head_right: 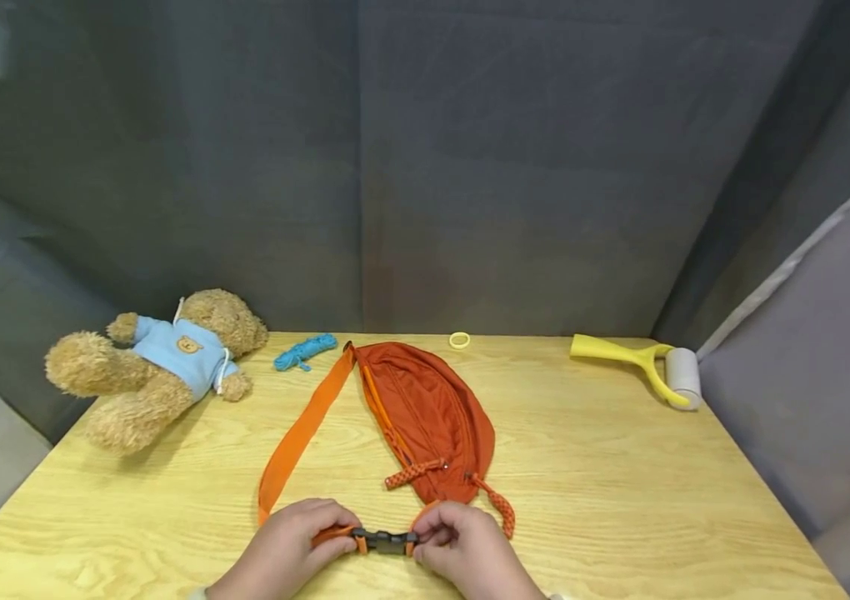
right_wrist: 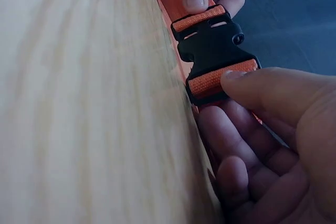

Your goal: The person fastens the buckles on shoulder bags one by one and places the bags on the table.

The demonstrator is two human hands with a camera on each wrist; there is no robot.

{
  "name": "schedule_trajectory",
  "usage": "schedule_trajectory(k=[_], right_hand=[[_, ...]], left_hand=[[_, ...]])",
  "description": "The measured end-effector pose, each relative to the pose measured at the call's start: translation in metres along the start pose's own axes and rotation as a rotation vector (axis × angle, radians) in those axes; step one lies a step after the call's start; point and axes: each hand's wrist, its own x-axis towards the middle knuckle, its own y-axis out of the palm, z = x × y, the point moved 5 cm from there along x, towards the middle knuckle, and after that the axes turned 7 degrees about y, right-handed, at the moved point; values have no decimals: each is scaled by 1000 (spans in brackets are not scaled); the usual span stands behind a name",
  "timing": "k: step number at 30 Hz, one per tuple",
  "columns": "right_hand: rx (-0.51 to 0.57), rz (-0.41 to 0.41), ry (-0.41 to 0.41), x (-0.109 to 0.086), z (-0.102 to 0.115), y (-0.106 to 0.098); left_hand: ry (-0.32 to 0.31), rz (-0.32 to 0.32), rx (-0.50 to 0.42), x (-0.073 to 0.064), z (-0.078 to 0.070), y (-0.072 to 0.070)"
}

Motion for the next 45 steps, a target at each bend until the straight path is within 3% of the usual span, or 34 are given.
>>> schedule_trajectory(k=[12,26,45], right_hand=[[22,9,-15,0,-2,-1],[77,13,8,-1,-5,-2],[45,5,-14,-2,-3,-2]], left_hand=[[-44,10,-53,-1,2,1],[-144,29,-242,0,8,7],[-151,36,-262,0,7,10]])
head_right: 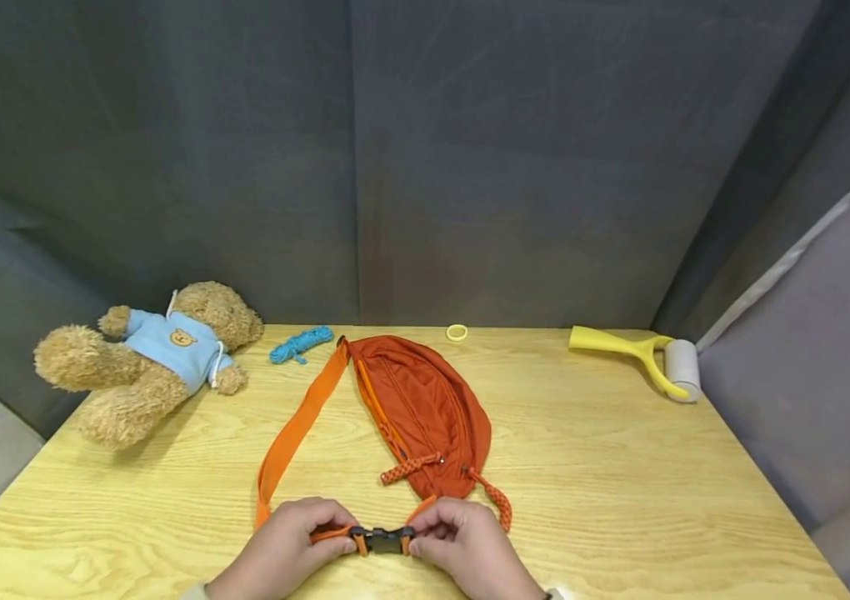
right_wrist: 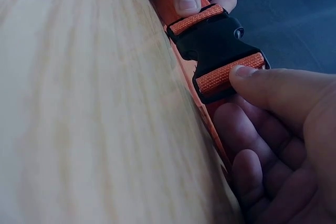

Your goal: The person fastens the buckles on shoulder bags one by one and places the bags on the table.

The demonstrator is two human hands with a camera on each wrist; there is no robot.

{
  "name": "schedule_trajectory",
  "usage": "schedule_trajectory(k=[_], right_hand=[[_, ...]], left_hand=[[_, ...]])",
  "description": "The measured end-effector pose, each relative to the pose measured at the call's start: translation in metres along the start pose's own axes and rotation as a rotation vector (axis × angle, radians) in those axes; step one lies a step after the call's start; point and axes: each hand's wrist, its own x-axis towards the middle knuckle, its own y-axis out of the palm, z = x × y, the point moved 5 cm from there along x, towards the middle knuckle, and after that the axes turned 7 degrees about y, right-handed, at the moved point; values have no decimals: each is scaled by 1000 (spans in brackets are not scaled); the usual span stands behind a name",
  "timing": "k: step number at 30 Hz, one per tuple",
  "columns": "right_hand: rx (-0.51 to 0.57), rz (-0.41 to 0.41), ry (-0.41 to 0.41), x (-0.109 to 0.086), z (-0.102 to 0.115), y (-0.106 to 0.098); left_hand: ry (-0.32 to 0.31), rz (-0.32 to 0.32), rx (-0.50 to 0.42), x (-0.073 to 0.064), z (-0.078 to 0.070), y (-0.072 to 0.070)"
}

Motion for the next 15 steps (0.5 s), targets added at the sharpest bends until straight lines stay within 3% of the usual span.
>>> schedule_trajectory(k=[15], right_hand=[[-12,-6,-37,-1,-1,-1]], left_hand=[[30,-5,18,-1,-2,1]])
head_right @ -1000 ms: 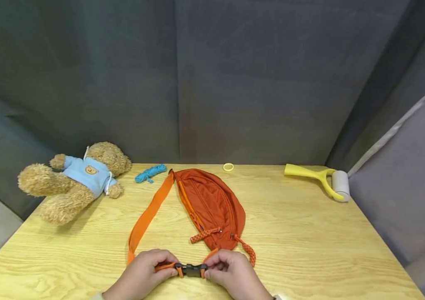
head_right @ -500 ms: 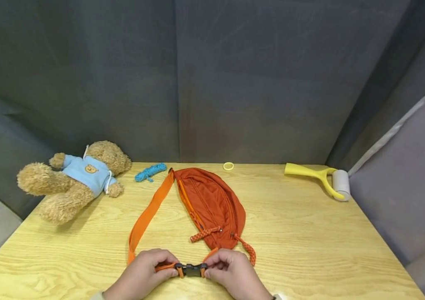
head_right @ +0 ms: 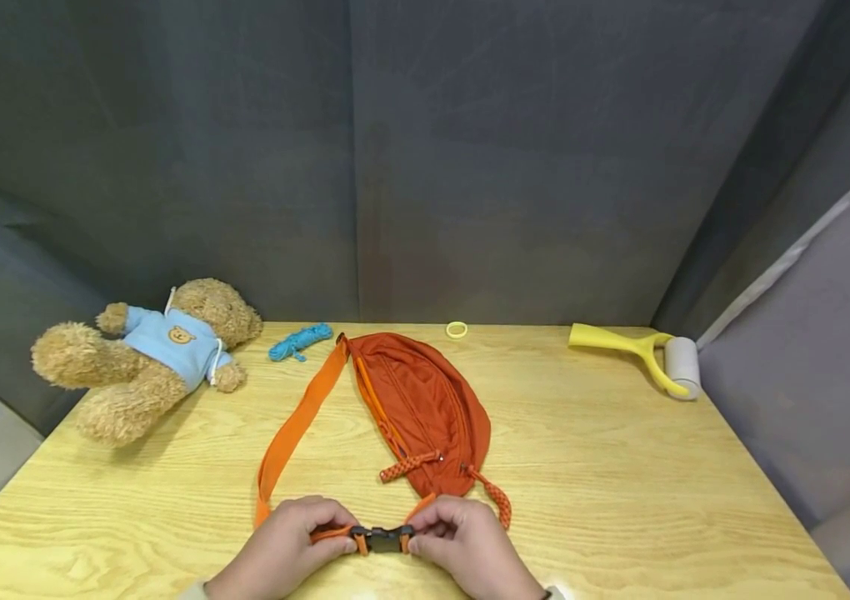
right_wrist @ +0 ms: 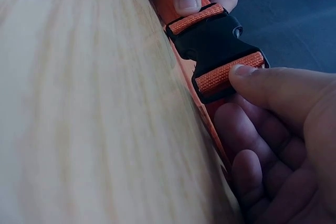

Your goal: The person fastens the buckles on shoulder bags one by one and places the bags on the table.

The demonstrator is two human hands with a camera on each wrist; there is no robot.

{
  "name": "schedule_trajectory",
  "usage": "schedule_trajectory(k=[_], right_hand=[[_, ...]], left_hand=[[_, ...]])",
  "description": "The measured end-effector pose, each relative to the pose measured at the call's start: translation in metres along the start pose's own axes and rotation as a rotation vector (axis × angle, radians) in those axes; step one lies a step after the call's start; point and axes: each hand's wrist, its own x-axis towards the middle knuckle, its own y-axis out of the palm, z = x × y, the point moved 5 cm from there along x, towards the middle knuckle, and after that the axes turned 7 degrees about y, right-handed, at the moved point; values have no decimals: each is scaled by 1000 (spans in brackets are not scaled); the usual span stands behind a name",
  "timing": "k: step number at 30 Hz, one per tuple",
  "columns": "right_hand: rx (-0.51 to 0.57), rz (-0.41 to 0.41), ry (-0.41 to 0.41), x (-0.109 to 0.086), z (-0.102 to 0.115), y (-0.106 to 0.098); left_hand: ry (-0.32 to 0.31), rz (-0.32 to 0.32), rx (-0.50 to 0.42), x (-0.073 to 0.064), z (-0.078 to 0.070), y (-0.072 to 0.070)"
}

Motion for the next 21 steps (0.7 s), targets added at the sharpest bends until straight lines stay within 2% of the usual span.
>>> schedule_trajectory(k=[16,21], right_hand=[[7,-1,3,0,-1,0],[-7,-8,-19,0,1,0]], left_hand=[[19,-4,0,0,-2,1],[34,-14,19,0,-4,0]])
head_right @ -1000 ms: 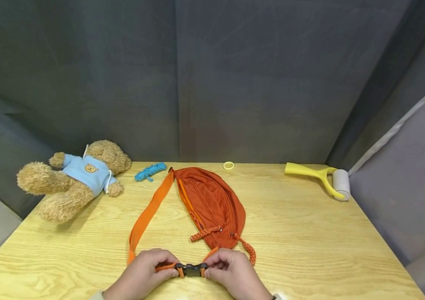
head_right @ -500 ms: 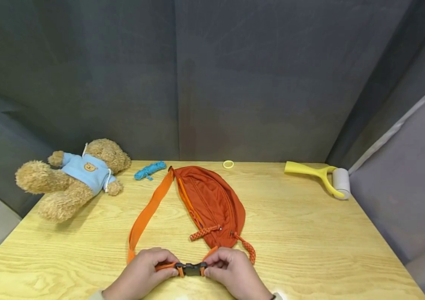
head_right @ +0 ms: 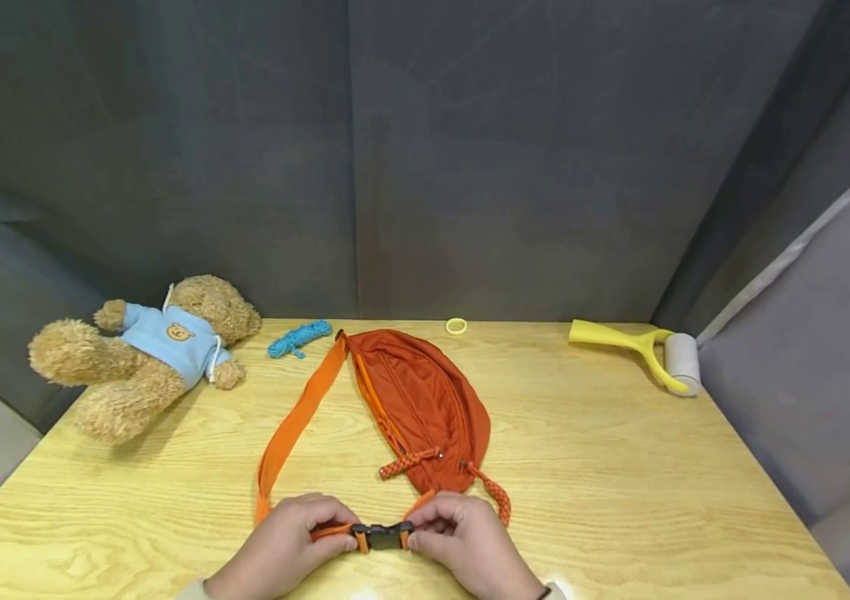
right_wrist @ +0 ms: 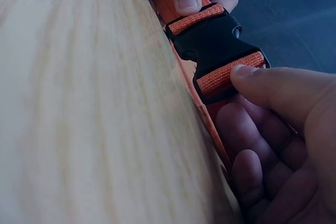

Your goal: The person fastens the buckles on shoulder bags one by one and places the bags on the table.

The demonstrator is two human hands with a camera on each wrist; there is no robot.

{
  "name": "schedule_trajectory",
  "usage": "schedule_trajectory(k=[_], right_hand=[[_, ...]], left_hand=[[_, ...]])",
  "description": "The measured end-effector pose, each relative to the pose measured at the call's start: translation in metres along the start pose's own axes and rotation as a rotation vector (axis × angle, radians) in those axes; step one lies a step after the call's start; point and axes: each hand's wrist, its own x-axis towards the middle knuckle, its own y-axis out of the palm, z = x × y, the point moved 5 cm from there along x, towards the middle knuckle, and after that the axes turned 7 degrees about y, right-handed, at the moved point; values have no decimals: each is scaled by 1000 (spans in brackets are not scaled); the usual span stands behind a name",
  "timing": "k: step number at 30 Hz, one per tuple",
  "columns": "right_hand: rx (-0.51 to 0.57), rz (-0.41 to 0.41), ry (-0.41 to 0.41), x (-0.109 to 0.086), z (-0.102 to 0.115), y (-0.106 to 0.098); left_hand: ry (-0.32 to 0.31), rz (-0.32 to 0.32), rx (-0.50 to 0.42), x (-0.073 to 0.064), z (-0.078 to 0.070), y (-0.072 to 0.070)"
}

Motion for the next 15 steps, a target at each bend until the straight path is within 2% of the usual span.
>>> schedule_trajectory(k=[8,15], right_hand=[[7,-9,-26,-1,2,0],[0,-7,-32,-1,2,-1]], left_hand=[[30,-19,25,1,-5,-1],[40,5,10,2,-7,1]])
